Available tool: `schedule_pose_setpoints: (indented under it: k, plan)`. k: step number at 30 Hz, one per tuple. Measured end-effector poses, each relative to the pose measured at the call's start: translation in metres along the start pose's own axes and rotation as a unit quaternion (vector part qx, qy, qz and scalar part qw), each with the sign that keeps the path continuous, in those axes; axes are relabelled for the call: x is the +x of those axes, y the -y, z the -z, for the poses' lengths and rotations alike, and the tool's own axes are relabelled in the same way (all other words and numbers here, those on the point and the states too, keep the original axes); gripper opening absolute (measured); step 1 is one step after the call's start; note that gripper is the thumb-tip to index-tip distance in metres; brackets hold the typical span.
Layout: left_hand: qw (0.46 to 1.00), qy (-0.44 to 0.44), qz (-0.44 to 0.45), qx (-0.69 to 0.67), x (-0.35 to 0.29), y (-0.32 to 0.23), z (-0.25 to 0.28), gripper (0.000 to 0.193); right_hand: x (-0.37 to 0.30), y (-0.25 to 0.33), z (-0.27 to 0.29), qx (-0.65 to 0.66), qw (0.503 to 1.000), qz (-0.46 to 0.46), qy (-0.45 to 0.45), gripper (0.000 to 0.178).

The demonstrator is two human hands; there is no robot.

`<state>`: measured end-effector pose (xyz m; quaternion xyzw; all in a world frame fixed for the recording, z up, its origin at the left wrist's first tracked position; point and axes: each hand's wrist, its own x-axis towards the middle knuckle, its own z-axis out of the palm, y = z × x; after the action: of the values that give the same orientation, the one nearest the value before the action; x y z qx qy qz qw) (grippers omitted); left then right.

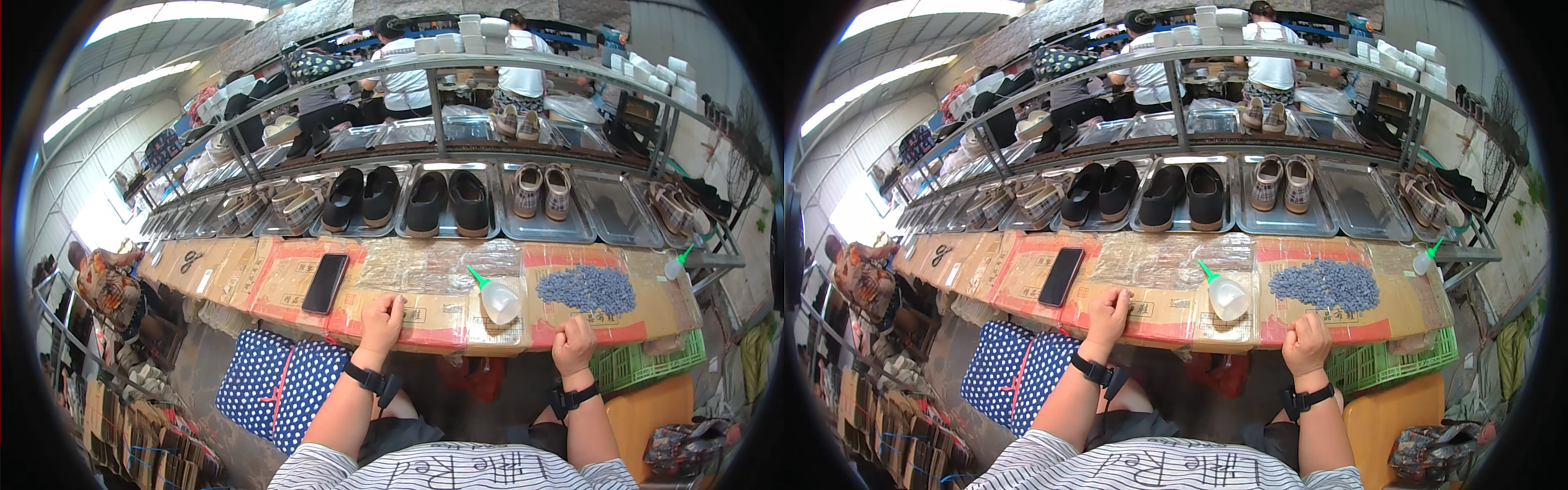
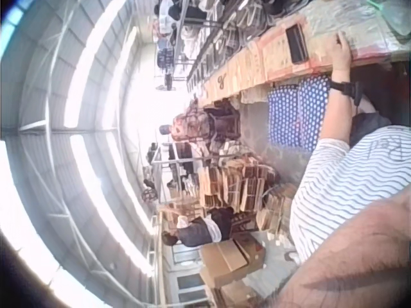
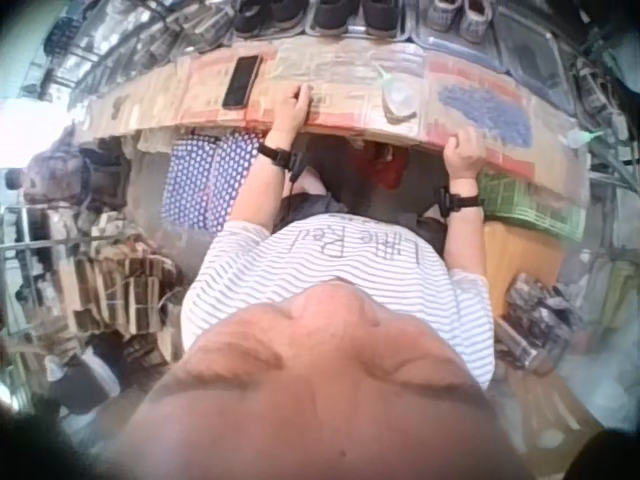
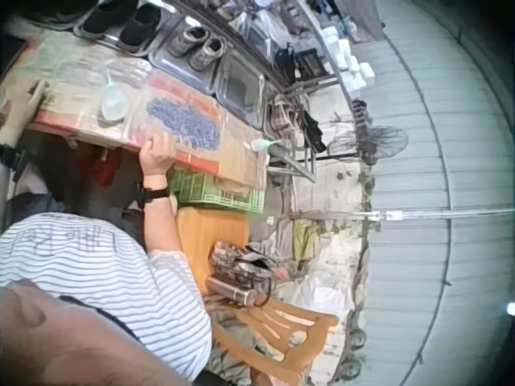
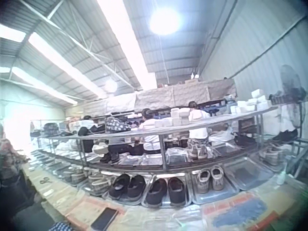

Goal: Applying adhesive and placing small blue components onto shoe soles at a production line station.

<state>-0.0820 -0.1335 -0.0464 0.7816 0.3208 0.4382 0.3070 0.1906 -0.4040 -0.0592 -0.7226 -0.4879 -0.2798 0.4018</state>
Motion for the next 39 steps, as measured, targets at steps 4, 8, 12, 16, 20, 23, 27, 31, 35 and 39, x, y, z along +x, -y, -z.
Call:
schedule_pose_setpoints:
  k: [4, 8, 12, 16, 20, 23, 27, 31, 35, 39]
  plan:
    - [1.000, 0.001, -0.015, 0.024, -0.001, 0.005, 0.002, 0.017, -0.002, 0.000, -0.003, -0.014, 1.000, 0.002, -0.002, 0.011]
    - [1.000, 0.009, -0.020, 0.022, 0.001, 0.000, -0.004, 0.016, -0.002, -0.004, 0.000, -0.025, 0.999, 0.019, -0.019, 0.011]
    - [0.996, -0.014, -0.075, 0.054, 0.000, 0.005, -0.012, 0.012, -0.004, -0.008, 0.003, -0.057, 0.998, 0.019, -0.035, 0.012]
    - [0.995, -0.017, -0.090, 0.049, -0.004, 0.013, 0.003, 0.013, -0.002, 0.002, -0.006, -0.026, 0.999, 0.020, -0.029, 0.013]
    - [0.997, -0.008, -0.070, 0.040, -0.002, 0.007, -0.003, 0.014, -0.004, -0.003, -0.001, -0.023, 0.999, 0.020, -0.026, 0.014]
    - [0.997, -0.004, -0.065, 0.041, -0.002, 0.004, -0.004, 0.014, -0.005, -0.004, 0.001, -0.024, 0.999, 0.020, -0.030, 0.014]
    - [0.998, -0.013, -0.061, 0.032, -0.002, 0.005, -0.004, 0.015, -0.003, -0.003, 0.000, -0.023, 0.999, 0.017, -0.027, 0.013]
    - [0.997, -0.013, -0.063, 0.039, -0.001, 0.010, -0.003, 0.016, -0.001, -0.003, -0.001, -0.024, 0.999, 0.018, -0.029, 0.012]
    - [0.997, -0.011, -0.060, 0.038, -0.002, 0.009, -0.004, 0.017, -0.002, -0.004, 0.001, -0.021, 0.999, 0.022, -0.029, 0.012]
    - [0.998, -0.008, -0.057, 0.039, -0.001, 0.003, -0.005, 0.017, -0.002, -0.006, 0.003, -0.020, 0.999, 0.025, -0.028, 0.012]
